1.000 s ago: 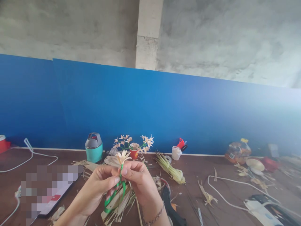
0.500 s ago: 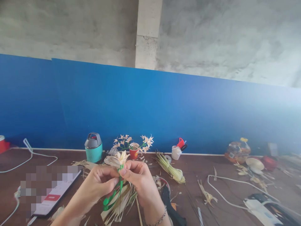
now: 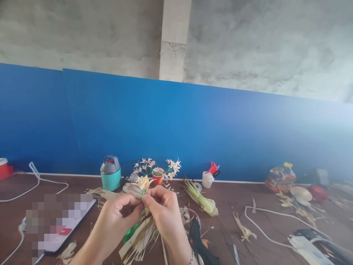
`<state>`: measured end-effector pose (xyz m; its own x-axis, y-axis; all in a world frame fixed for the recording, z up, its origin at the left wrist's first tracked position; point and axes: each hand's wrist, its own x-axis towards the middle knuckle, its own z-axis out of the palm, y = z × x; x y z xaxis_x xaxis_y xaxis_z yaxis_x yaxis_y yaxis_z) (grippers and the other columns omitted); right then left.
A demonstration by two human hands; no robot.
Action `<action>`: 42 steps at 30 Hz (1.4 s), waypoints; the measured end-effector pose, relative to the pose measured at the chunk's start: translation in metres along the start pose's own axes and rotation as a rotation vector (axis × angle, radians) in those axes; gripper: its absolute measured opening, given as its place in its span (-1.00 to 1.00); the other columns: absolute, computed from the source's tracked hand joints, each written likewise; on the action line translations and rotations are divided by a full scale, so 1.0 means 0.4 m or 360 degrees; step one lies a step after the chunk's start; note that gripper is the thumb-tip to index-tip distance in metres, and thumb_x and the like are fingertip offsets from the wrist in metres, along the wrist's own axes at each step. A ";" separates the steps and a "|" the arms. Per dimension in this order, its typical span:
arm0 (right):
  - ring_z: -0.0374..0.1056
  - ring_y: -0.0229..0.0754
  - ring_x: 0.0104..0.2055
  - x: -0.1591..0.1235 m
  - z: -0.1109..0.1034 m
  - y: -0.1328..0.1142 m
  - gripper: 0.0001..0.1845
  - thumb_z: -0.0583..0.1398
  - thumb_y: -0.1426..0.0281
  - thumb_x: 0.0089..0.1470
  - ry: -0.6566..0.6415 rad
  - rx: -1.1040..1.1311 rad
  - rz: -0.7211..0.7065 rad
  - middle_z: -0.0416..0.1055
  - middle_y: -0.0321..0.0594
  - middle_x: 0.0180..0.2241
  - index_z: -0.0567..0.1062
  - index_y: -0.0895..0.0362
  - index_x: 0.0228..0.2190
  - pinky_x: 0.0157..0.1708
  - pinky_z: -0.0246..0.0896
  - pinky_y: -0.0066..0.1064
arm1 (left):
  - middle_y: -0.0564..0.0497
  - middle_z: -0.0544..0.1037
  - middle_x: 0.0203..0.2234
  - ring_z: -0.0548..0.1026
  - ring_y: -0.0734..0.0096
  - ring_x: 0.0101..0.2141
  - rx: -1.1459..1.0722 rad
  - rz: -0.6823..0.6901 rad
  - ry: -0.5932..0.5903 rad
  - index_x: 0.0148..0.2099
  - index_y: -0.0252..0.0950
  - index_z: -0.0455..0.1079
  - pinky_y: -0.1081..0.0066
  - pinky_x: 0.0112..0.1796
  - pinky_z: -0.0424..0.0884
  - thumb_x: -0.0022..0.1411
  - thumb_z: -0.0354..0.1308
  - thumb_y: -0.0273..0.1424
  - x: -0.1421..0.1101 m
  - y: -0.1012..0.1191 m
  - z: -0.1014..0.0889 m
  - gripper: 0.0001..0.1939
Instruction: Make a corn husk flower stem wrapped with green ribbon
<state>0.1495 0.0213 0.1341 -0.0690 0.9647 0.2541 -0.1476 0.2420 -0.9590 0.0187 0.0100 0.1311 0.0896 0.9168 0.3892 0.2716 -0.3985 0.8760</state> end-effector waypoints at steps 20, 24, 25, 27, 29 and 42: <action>0.17 -0.26 -0.52 0.002 0.049 -0.041 -0.88 0.25 0.39 -0.12 0.0265 -0.0579 -0.0191 0.32 -0.30 -0.60 0.48 0.17 -0.60 -0.51 0.08 -0.43 | 0.20 0.16 -0.82 0.05 0.64 -0.73 -0.0530 -0.0323 0.0002 -0.65 -0.31 0.33 0.58 -0.71 -0.02 -0.04 0.18 -0.34 0.013 0.018 -0.025 -0.77; 0.11 -0.31 -0.56 0.006 0.030 -0.022 -0.77 0.31 0.28 -0.14 0.0036 -0.0026 0.0057 0.28 -0.34 -0.63 0.45 0.17 -0.61 -0.53 0.01 -0.46 | 0.25 0.12 -0.86 -0.02 0.69 -0.77 -0.0785 -0.0469 -0.0053 -0.65 -0.30 0.26 0.60 -0.72 -0.11 -0.06 0.21 -0.34 0.019 -0.001 -0.018 -0.75; 0.12 -0.31 -0.55 0.008 0.023 -0.015 -0.74 0.31 0.25 -0.14 -0.0006 0.0119 0.0091 0.30 -0.33 -0.61 0.46 0.18 -0.61 -0.51 0.02 -0.46 | 0.26 0.12 -0.86 -0.03 0.70 -0.77 -0.0886 -0.0503 -0.0077 -0.63 -0.30 0.26 0.61 -0.72 -0.13 -0.07 0.22 -0.33 0.021 -0.007 -0.017 -0.75; 0.15 -0.31 -0.50 0.010 0.012 0.001 -0.71 0.31 0.21 -0.11 -0.0040 0.0348 0.0155 0.31 -0.31 -0.58 0.49 0.19 -0.59 -0.44 0.05 -0.46 | 0.27 0.14 -0.85 -0.03 0.72 -0.78 -0.1079 -0.0563 -0.0123 -0.61 -0.29 0.25 0.62 -0.73 -0.15 -0.10 0.26 -0.32 0.025 -0.020 -0.016 -0.75; 0.16 -0.30 -0.48 0.011 0.004 0.016 -0.72 0.32 0.20 -0.11 -0.0065 0.0519 0.0238 0.31 -0.31 -0.57 0.53 0.19 -0.57 -0.41 0.07 -0.47 | 0.25 0.17 -0.83 0.00 0.73 -0.77 -0.1217 -0.0608 -0.0148 -0.61 -0.30 0.25 0.64 -0.73 -0.15 -0.14 0.30 -0.32 0.029 -0.029 -0.016 -0.73; 0.27 -0.30 -0.55 0.036 -0.018 0.060 -0.83 0.40 0.38 -0.22 -0.0535 0.0894 0.0386 0.40 -0.29 -0.60 0.54 0.22 -0.59 -0.46 0.10 -0.44 | 0.18 0.32 -0.79 0.12 0.76 -0.77 -0.1334 -0.0767 -0.0320 -0.61 -0.33 0.37 0.69 -0.75 -0.11 -0.26 0.38 -0.37 0.028 -0.032 -0.009 -0.77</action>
<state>0.1521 0.0416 0.1138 -0.4525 0.8785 0.1532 -0.5712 -0.1536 -0.8063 0.0129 0.0253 0.1251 0.3302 0.9426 -0.0499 -0.4380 0.1998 0.8765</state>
